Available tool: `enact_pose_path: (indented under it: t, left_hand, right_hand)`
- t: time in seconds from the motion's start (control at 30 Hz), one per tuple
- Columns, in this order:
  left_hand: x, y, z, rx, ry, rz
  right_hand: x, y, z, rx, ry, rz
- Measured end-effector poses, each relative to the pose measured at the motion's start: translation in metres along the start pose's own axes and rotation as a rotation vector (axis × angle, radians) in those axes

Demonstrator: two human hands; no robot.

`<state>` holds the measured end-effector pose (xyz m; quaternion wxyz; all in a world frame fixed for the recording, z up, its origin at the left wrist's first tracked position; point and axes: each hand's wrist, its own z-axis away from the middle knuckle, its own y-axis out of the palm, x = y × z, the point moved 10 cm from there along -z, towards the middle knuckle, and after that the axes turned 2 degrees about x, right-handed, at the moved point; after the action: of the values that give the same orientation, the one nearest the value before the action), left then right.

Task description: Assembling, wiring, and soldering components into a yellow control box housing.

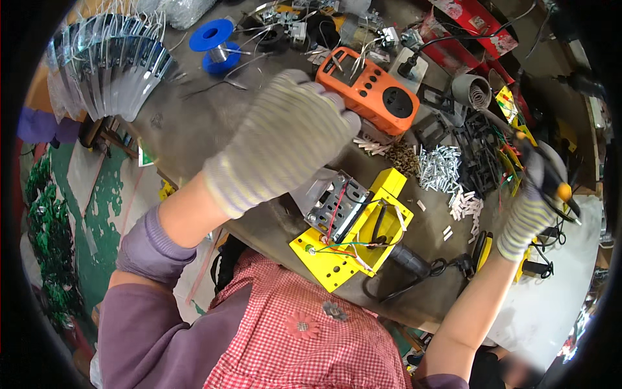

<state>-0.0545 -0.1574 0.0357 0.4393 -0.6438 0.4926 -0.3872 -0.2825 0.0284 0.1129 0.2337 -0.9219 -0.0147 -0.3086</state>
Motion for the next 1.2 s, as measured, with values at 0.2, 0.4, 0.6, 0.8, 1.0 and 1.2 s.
enact_pose_path:
  t: [0.2, 0.4, 0.6, 0.8, 1.0, 1.2]
  left_hand:
    - [0.025, -0.012, 0.047, -0.113, -0.184, 0.653]
    - [0.022, 0.018, 0.055, -0.111, -0.33, 0.771]
    - [0.011, 0.02, 0.059, -0.004, -0.352, 0.653]
    - [0.003, 0.008, 0.057, -0.187, -0.254, 0.425]
    - [0.002, 0.013, 0.058, -0.147, -0.247, 0.479]
    - [-0.002, 0.014, 0.06, -0.168, -0.231, 0.425]
  right_hand:
    - [-0.026, -0.042, 0.003, -0.19, 0.212, 0.035]
    - [-0.031, 0.045, 0.056, -0.109, 0.765, -0.563]
    - [0.024, 0.05, 0.073, 0.012, 0.428, -0.307]
    - [0.006, 0.061, 0.091, 0.031, 0.511, -0.507]
    - [0.003, 0.067, 0.093, 0.089, 0.512, -0.591]
    - [0.006, 0.067, 0.092, 0.036, 0.468, -0.567]
